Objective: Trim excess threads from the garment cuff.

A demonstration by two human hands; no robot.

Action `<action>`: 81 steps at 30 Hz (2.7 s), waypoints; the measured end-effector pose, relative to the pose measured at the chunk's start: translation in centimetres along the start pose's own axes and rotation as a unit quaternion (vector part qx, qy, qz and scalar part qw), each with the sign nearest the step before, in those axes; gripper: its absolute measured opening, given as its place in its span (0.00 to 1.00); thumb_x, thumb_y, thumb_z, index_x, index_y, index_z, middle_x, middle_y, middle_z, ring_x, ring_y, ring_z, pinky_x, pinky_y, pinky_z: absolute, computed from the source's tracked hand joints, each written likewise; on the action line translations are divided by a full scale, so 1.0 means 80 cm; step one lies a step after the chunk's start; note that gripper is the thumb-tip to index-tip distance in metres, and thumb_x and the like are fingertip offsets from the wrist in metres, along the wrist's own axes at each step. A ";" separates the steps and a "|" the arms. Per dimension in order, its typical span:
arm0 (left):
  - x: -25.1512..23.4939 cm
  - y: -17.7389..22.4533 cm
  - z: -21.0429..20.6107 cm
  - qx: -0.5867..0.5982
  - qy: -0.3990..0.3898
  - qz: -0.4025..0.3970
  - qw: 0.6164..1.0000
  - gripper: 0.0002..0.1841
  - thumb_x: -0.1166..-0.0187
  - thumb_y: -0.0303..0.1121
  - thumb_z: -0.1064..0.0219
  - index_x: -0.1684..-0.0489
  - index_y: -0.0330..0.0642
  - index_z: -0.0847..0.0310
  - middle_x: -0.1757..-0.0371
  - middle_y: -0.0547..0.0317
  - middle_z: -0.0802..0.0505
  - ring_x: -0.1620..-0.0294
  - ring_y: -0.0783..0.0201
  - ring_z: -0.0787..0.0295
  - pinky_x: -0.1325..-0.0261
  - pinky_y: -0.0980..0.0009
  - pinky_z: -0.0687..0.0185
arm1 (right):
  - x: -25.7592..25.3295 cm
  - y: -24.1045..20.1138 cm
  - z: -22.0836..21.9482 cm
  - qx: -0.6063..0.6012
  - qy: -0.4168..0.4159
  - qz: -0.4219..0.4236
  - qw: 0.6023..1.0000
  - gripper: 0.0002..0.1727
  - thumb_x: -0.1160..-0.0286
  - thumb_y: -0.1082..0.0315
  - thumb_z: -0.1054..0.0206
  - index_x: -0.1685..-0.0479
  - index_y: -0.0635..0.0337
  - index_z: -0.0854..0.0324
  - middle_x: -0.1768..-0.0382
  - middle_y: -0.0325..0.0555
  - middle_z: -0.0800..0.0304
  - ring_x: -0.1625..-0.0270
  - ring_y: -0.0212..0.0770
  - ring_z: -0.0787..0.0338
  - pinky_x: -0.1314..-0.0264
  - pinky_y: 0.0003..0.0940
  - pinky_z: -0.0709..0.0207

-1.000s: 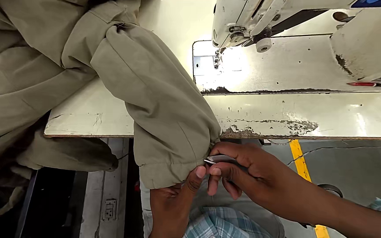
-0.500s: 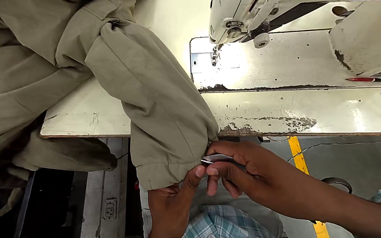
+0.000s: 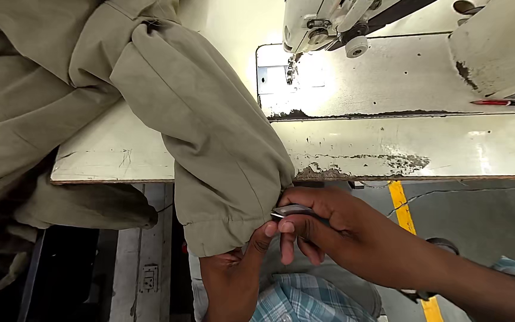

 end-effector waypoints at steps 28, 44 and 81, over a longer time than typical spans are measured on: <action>-0.003 -0.001 0.003 0.025 -0.036 0.023 0.999 0.17 0.34 0.29 0.18 0.47 0.45 0.11 0.54 0.59 0.03 0.52 0.68 0.04 0.43 0.71 0.07 | 0.003 -0.002 0.007 -0.057 -0.044 -0.037 0.997 0.11 0.08 0.61 0.43 0.51 0.57 0.19 0.70 0.40 0.08 0.76 0.27 0.15 0.77 0.16 0.24; 0.007 -0.007 -0.010 0.079 0.034 0.018 0.996 0.17 0.33 0.26 0.19 0.47 0.41 0.15 0.57 0.56 0.04 0.57 0.68 0.04 0.49 0.72 0.06 | 0.000 0.021 -0.036 0.030 0.125 0.073 0.989 0.12 0.08 0.57 0.42 0.56 0.54 0.19 0.72 0.30 0.11 0.76 0.22 0.17 0.75 0.15 0.24; 0.002 0.003 0.004 0.124 -0.042 0.094 0.987 0.13 0.31 0.28 0.20 0.49 0.40 0.10 0.54 0.54 0.03 0.51 0.65 0.04 0.40 0.67 0.08 | 0.011 -0.003 -0.011 0.053 0.047 0.046 0.996 0.13 0.09 0.55 0.42 0.54 0.53 0.18 0.71 0.30 0.09 0.76 0.23 0.16 0.77 0.15 0.23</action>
Point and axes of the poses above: each hand's wrist, its own x-axis away from the middle knuckle, its own z-axis out of the back of the hand, y = z × x, the point moved 1 cm from there along -x, towards the middle knuckle
